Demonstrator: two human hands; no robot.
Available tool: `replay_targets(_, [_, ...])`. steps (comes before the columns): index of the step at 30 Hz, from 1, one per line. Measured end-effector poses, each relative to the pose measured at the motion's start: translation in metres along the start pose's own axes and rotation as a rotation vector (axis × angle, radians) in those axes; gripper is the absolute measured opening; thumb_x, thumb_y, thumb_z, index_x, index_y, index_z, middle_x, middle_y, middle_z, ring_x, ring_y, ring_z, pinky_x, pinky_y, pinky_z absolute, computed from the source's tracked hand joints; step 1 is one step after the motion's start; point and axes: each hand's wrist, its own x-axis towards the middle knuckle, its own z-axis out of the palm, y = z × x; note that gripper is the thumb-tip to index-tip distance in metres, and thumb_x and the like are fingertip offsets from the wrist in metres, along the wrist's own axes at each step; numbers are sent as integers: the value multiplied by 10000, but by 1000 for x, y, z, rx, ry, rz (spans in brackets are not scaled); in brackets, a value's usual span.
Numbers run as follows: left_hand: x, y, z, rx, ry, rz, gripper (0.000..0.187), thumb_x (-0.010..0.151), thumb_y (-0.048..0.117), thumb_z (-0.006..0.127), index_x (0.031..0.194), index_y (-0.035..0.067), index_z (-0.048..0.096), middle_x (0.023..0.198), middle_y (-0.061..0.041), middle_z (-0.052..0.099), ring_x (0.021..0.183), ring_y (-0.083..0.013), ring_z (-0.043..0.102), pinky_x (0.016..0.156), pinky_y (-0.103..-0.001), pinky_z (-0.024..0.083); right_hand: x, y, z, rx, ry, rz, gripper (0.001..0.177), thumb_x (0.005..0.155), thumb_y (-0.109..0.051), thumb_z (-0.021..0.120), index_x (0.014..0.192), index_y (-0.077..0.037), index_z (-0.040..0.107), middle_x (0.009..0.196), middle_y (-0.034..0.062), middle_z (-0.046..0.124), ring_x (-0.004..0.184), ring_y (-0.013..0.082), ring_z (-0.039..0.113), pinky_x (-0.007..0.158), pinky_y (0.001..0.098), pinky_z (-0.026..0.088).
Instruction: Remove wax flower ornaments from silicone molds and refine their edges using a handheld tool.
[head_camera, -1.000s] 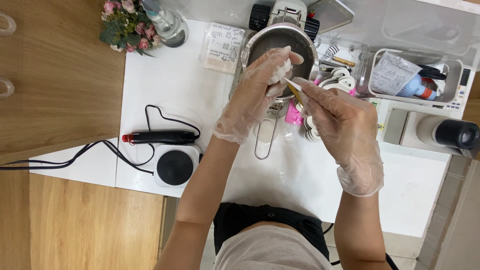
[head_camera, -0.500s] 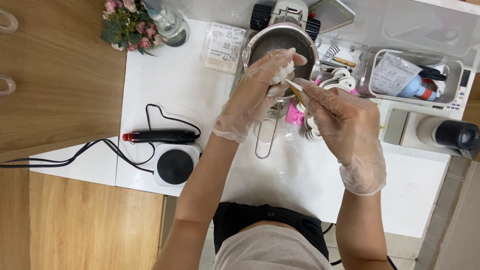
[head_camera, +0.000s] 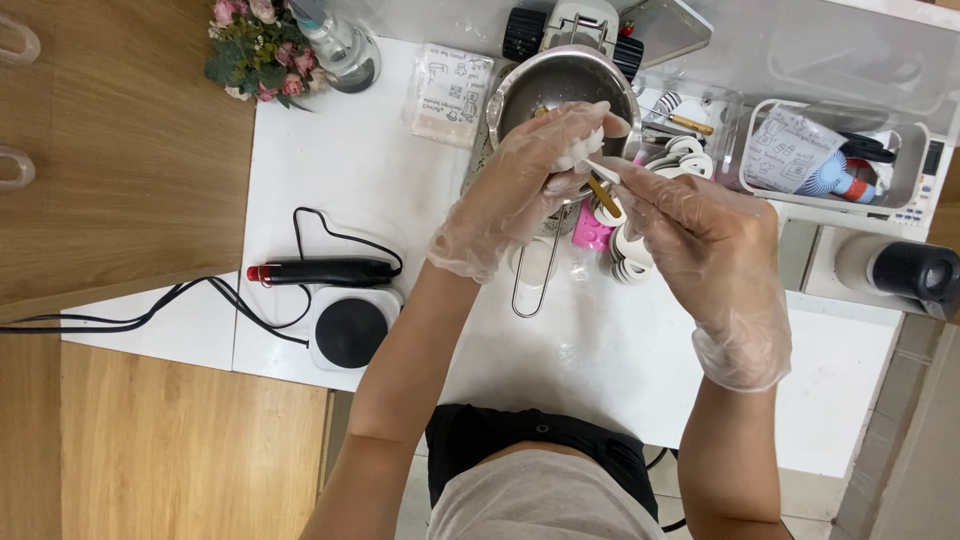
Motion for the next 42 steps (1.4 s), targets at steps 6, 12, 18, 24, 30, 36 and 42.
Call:
replay_targets(6, [4,0,-1,-73,-31,0,700,891,-130,710,1486,179,508,1360,8,659,1270,-192,653,1069,-311,558,1,-7,-6,7,-31,-18,353,966,4,722,1307,-85,733,830,82,709,674,113,603,571,266,467])
replay_targets(12, [4,0,0,-86,-26,2,659,916,-110,660,1483,187,500,1352,7,646,1235,-170,649,994,-274,582,2,2,-4,-9,-20,-70,325,967,-33,748,1287,-88,735,864,77,730,686,104,634,565,284,490])
replay_targets(18, [2,6,-3,-475,-38,-125,355,1071,161,534,1424,142,566,1276,30,617,1053,-66,607,834,-189,568,5,-7,-8,-176,-16,-129,295,968,-43,755,1259,-91,761,850,105,719,648,151,616,577,314,482])
replay_targets(24, [14,11,0,-975,83,-512,348,1019,379,629,1075,49,723,942,-6,645,862,-72,620,737,-201,539,7,4,-3,-392,-22,-151,216,973,-175,809,1186,-133,808,754,77,718,571,164,602,520,337,487])
replay_targets(30, [14,10,-4,-952,75,-493,343,1017,397,661,1052,66,746,852,44,559,701,-32,438,568,-185,351,12,-9,-9,-477,-23,-177,187,987,-252,816,1141,-147,829,727,83,708,556,203,629,526,352,498])
replay_targets(36, [18,15,-2,-856,112,-560,312,979,398,673,990,95,745,809,46,577,692,-45,484,580,-186,378,14,-21,-14,-529,-28,-189,186,1014,-277,795,1117,-125,826,779,94,731,590,222,665,528,359,495])
replay_targets(42, [20,7,1,-815,132,-517,196,1017,294,661,1017,113,737,868,63,600,759,-38,468,663,-213,400,17,-24,-16,-635,-37,-193,166,996,-297,780,1087,-172,841,735,81,718,601,253,660,536,383,495])
